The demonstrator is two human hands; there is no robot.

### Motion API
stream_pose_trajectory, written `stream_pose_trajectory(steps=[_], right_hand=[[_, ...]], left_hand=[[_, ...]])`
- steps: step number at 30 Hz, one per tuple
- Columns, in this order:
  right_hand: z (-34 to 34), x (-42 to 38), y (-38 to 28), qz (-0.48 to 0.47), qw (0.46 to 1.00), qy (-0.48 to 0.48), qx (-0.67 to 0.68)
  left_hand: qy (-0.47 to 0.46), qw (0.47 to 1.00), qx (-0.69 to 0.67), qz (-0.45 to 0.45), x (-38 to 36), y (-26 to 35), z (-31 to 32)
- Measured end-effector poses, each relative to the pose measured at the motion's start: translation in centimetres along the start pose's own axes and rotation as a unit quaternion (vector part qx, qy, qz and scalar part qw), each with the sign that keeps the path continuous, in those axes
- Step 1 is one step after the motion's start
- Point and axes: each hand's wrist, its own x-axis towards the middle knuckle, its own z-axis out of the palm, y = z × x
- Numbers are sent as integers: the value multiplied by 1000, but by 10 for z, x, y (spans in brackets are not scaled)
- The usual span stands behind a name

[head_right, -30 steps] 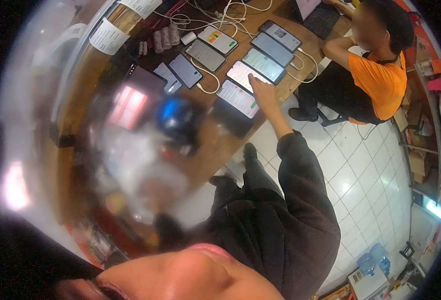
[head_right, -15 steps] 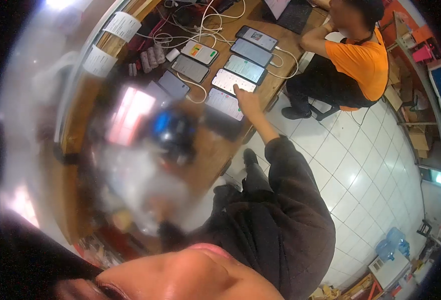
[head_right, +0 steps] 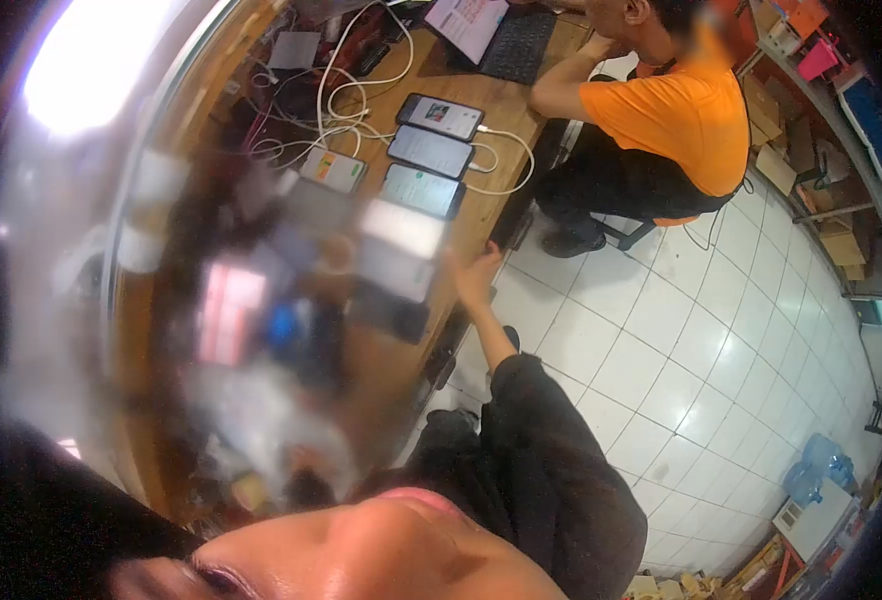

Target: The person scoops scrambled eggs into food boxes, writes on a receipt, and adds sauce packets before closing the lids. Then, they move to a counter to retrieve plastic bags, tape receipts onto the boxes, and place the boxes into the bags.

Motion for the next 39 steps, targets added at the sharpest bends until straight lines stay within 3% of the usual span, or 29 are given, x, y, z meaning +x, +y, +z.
stream_pose_trajectory(steps=[1,2,3,4,5,8,13,15,16,18,37,39], right_hand=[[-2,2,4,18,998,-63,13],[-4,4,8,38,991,-128,25],[-8,4,7,40,990,-131,22],[-15,4,-5,66,973,-183,122],[-21,3,-12,93,943,-230,222],[-24,5,-13,99,930,-254,247],[-15,7,7,90,924,-249,277],[-24,15,5,129,882,-330,310],[-27,17,2,132,882,-330,310],[-31,18,-4,185,829,-351,394],[-35,21,-4,162,836,-366,376],[-40,23,-12,220,812,-373,392]], left_hand=[[0,1000,1,1,-2,-2,1],[76,995,-52,-29,-8,-8,5],[149,981,-106,-59,-13,-6,9],[189,971,-126,-78,-20,-4,9],[200,968,-123,-90,-25,-1,4],[214,966,-112,-93,-38,16,-8],[210,968,-114,-80,-63,55,-23],[200,970,-114,-76,-71,69,-25],[196,971,-115,-74,-73,75,-28],[192,972,-116,-73,-78,84,-32],[160,977,-127,-67,-86,115,-38],[160,976,-129,-66,-85,117,-37]])
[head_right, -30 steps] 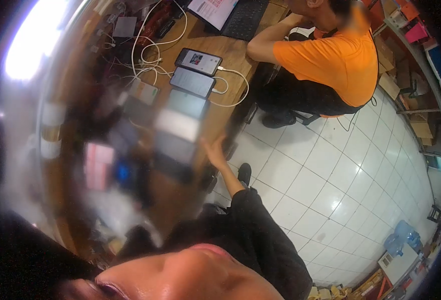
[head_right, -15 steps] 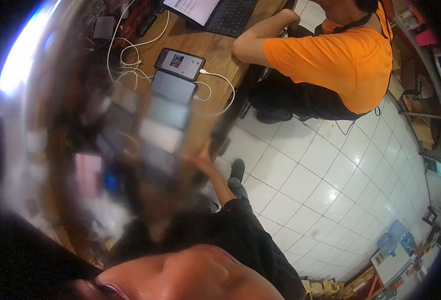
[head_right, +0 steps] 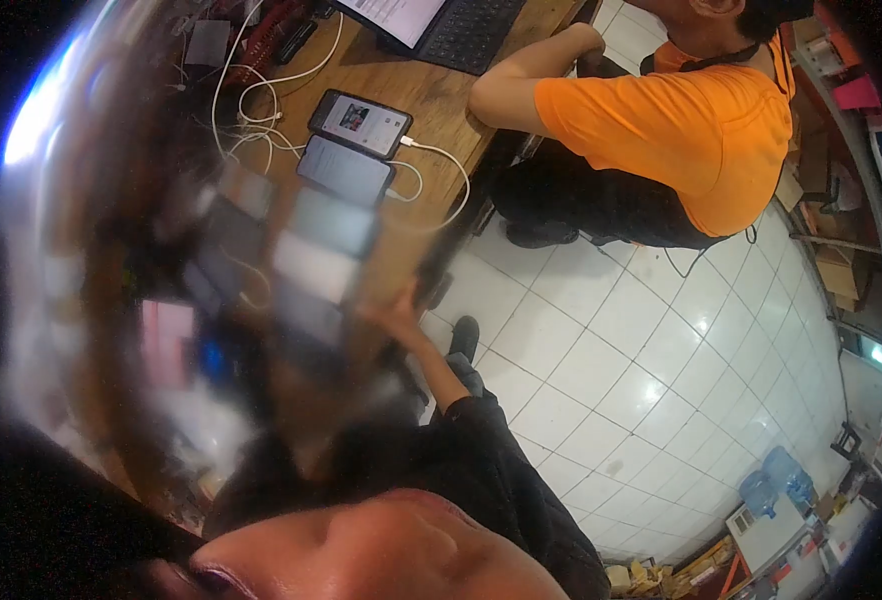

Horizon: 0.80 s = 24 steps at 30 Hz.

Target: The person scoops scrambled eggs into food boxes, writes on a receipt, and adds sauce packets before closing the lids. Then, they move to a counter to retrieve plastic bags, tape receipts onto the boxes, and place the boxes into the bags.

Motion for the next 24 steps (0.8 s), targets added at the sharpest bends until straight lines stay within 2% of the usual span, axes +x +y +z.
stream_pose_trajectory(steps=[6,9,12,18,21,24], right_hand=[[-8,8,23,-17,998,23,-63],[-3,4,10,-30,999,-2,-21],[-8,8,22,-49,997,4,-57],[-2,2,6,-3,998,15,-58],[-5,6,15,-32,998,7,-49],[2,-1,-4,-8,1000,6,-25]], left_hand=[[0,1000,0,5,2,3,0],[-1,1000,-2,5,2,2,0],[0,1000,-3,7,3,4,0],[0,1000,-1,11,4,4,-1],[2,1000,-2,11,5,5,-1],[-1,1000,-2,10,2,4,0]])
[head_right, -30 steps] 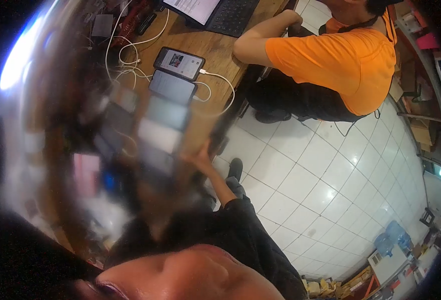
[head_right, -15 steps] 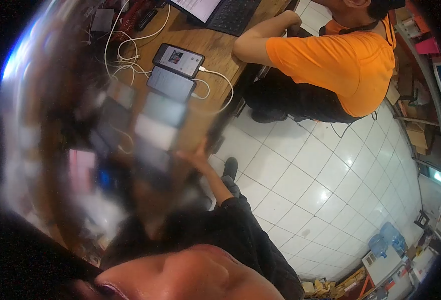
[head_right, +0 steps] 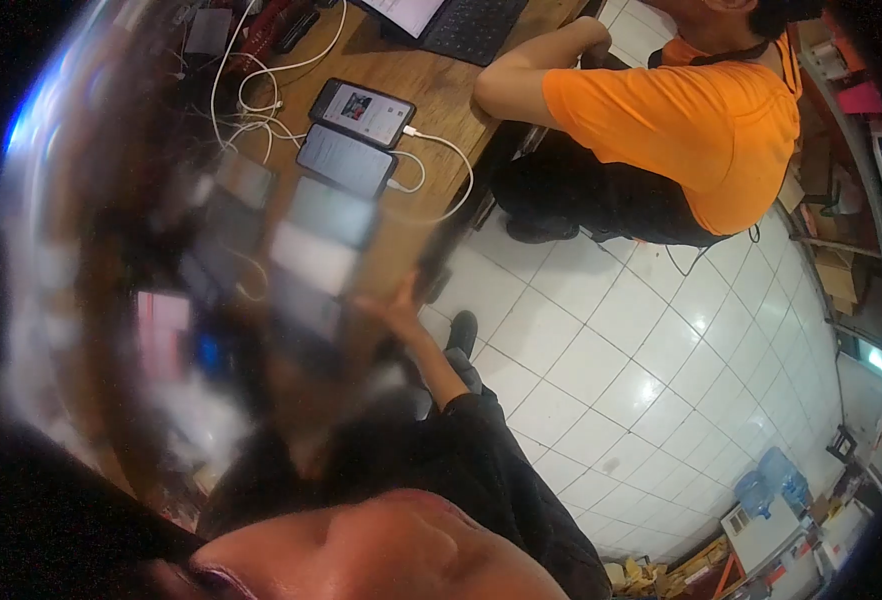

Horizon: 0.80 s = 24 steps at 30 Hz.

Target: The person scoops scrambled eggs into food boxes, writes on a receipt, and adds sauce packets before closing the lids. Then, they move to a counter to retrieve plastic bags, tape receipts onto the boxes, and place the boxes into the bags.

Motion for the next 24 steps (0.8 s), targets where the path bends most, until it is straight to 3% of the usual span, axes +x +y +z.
stream_pose_trajectory(steps=[6,19,24], right_hand=[[-8,7,22,-41,999,0,-30],[-10,9,27,-40,999,-11,-25],[-16,14,53,-17,994,43,-96]], left_hand=[[-2,1000,3,3,0,1,3],[0,1000,5,9,4,2,0],[0,1000,8,8,5,3,-2]])
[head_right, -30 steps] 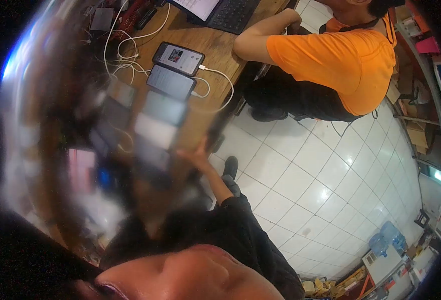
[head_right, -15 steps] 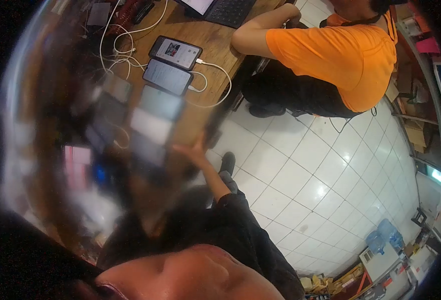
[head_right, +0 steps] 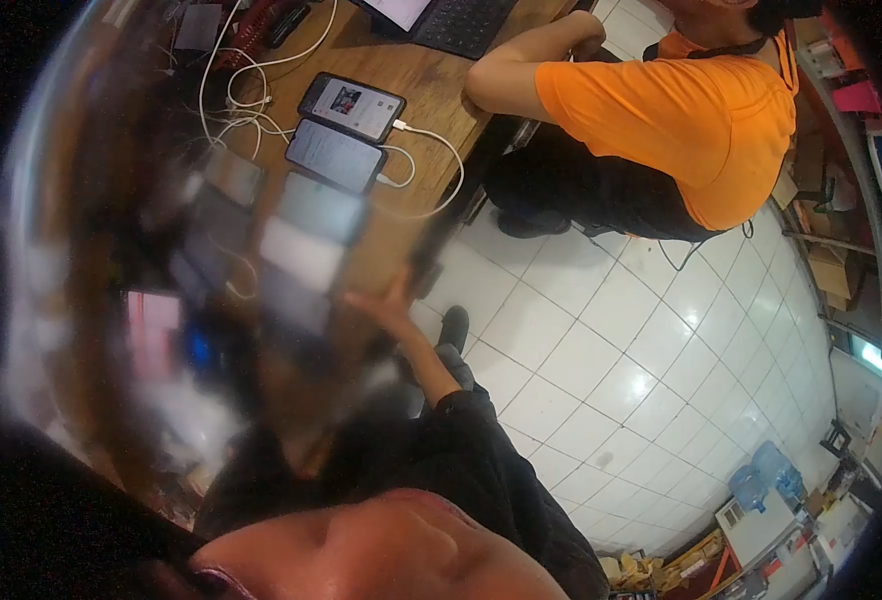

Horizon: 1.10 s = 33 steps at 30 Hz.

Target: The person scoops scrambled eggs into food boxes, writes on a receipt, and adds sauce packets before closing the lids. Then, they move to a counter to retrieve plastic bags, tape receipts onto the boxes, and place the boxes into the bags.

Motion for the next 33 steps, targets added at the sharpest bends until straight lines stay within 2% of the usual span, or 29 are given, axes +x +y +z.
stream_pose_trajectory(steps=[3,12,15,22,28,30,33], right_hand=[[2,-4,-19,18,998,-22,59],[1,-2,-11,-25,999,-12,41],[2,-6,-26,7,998,-19,54],[4,-9,-41,-13,995,-31,90],[3,-12,-51,3,995,-48,90],[1,-5,-33,-28,998,-20,52],[2,-6,-34,-9,998,-12,58]], left_hand=[[0,1000,4,2,1,-1,0],[2,1000,11,7,3,-2,-1],[4,1000,11,9,3,-1,0],[8,999,28,16,7,-8,-1],[13,996,79,30,21,-31,-4],[16,994,107,36,29,-44,-5],[17,989,144,42,38,-67,-2]])
